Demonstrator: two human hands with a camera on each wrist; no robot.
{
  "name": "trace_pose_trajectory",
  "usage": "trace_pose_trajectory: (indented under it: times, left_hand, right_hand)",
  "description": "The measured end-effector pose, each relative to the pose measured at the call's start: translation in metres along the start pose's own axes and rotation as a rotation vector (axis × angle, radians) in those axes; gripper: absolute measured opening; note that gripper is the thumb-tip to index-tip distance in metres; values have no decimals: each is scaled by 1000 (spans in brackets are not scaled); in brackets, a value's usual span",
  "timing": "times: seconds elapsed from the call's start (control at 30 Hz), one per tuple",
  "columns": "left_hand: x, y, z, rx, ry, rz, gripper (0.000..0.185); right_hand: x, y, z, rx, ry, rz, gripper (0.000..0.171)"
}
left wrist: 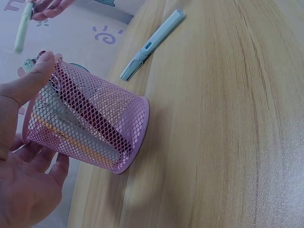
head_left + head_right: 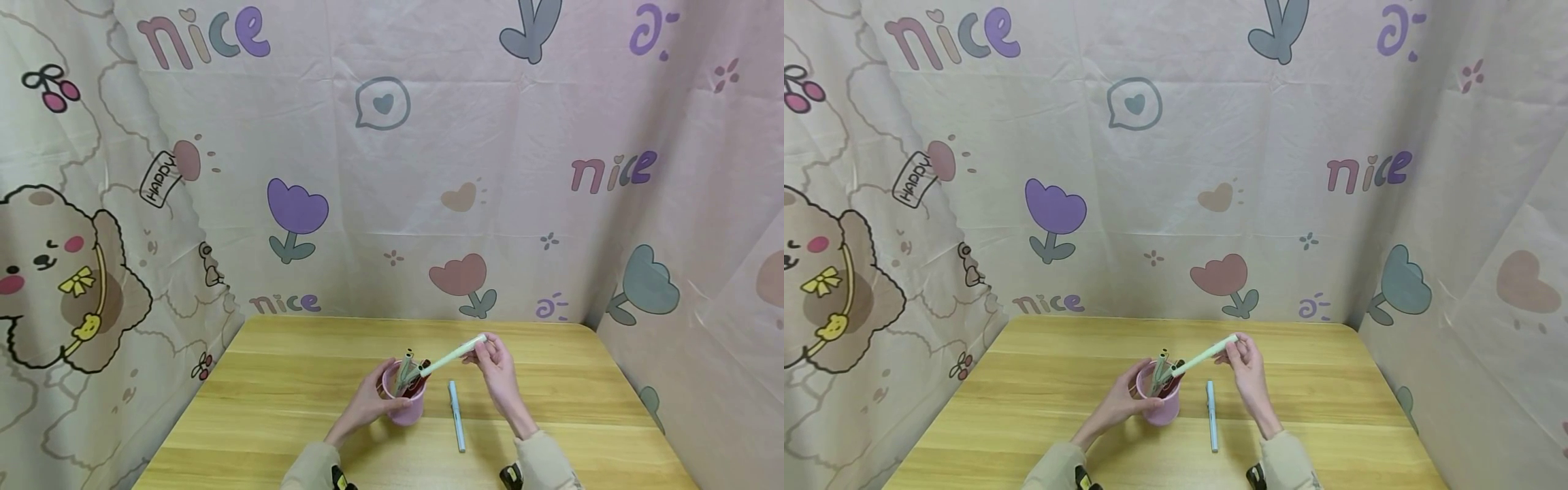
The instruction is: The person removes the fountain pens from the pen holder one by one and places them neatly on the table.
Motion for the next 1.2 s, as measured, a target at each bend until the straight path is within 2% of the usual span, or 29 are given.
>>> trace_pose_trajectory:
  times: [0.1, 0.3, 0.4, 0.6, 0.73, 0.97, 1.2]
  left_hand:
    - [0, 0, 0, 1, -3, 4, 99]
    - [-1, 0, 0, 6, -2, 14, 98]
    - [-1, 0, 0, 5, -1, 13, 98]
    - [-1, 0, 1, 2, 0, 11, 99]
    - [-1, 0, 0, 2, -1, 11, 99]
    - [-1, 0, 0, 1, 5, 13, 99]
    - [-1, 0, 1, 0, 2, 14, 99]
  right_hand:
    - [3, 0, 0, -26, -27, -17, 11]
    - [6, 2, 2, 27, -98, -24, 12]
    - [6, 3, 3, 23, -85, -38, 11]
    - [2, 2, 7, -52, 3, -70, 12]
    - [-1, 2, 11, -109, 66, -104, 20]
    - [-6, 4, 19, -233, 292, -219, 34]
    - [-12, 7, 27, -230, 349, -314, 43]
Point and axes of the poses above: each hand's wrist, its own y-axis away from the middle knuckle, its own z-axis out of the back of the hand, x = y × z, the point moved 1 cm from there along -y, towards the middle knuckle, and after that the axes turned 11 degrees about -z, right-handed, at the moved point
